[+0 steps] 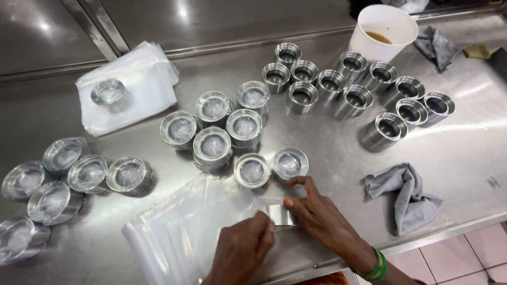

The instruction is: The person places small metal cylinders into plastic bags by hand and arranges the bagged components on a metal table next to other metal parts.

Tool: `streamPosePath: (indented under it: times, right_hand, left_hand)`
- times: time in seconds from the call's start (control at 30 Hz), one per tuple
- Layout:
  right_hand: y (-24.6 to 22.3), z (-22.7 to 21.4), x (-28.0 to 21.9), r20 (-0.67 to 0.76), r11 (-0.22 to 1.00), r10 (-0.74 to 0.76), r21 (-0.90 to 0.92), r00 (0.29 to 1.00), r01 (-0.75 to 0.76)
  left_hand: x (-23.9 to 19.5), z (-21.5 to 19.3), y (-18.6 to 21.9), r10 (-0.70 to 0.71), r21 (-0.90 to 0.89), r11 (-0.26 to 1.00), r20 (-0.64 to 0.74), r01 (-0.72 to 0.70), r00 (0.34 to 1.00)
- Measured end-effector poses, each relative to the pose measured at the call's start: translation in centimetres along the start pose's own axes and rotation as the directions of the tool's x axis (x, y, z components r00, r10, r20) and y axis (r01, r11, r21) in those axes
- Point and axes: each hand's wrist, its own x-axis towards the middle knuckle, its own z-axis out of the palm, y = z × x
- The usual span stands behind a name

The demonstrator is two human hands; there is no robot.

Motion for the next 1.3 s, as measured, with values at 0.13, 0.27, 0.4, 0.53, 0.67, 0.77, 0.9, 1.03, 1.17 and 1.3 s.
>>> streamPosePath:
  times: [0.13, 0.27, 0.4, 0.53, 0.67, 0.77, 0.9, 1.03, 1.17, 1.3]
  right_hand:
    - [2.3, 0.6, -0.1, -0.033, 0.983, -0.176, 0.044, 0.984, 0.177]
    - [4.7, 2.4, -0.1, -0.196, 0.727, -0.686, -0.226, 0.701, 0.648]
    - [5.8, 1.7, -0.3, -0.27, 0.727, -0.669, -0.044, 0.693, 0.685]
    - [8.1, 1.4, 0.3, -0.254, 0.777, -0.336, 0.469, 0.907, 0.419]
    - [11.5, 1.6, 1.4, -0.116, 0.656, -0.366, 0.672, 0.924, 0.344]
    - [9.6, 1.4, 0.2, -0.155, 0.847, -0.475, 0.187, 0.866, 0.497]
    - [8.3, 0.2, -1.5, -0.181, 0.782, -0.622, -0.124, 0.761, 0.61]
    - [4.8, -0.2, -1.8, -0.15, 0.894, -0.443, -0.002, 0.884, 0.448]
    - [4.9, -0.5, 1.4, -0.288, 0.945, -0.298, 0.048, 0.91, 0.324]
    - [0.1, -1.0, 5.1, -0.261, 0.899, -0.419, 0.013, 0.87, 0.437]
  left_hand:
    - [1.6, -0.4, 1.9, 0.023, 0.02, 1.0, 0.011, -0.023, 1.0]
    - [1.6, 1.8, 4.6, -0.028, -0.295, 0.955, 0.0, 0.027, 1.0]
    - [1.2, 2.7, 5.6, 0.061, -0.452, 0.892, 0.121, 0.001, 0.991]
    - [2.9, 0.8, 2.5, -0.034, -0.301, 0.949, 0.186, 0.09, 0.982]
    - [2.9, 2.9, 0.6, -0.24, 0.017, 0.97, 0.229, 0.242, 0.943]
    - [2.4, 5.6, 0.5, -0.29, 0.128, 0.954, 0.157, 0.271, 0.944]
    - [3.6, 4.3, 4.8, -0.287, 0.086, 0.956, 0.105, 0.279, 0.952]
    - [2.3, 3.8, 5.6, -0.382, -0.159, 0.879, 0.329, 0.45, 0.863]
    - [-0.6, 3.3, 3.3, -0.382, -0.123, 0.899, 0.254, 0.421, 0.889]
    - [-1.2, 3.6, 1.6, -0.559, 0.437, 0.815, 0.424, 0.38, 0.713]
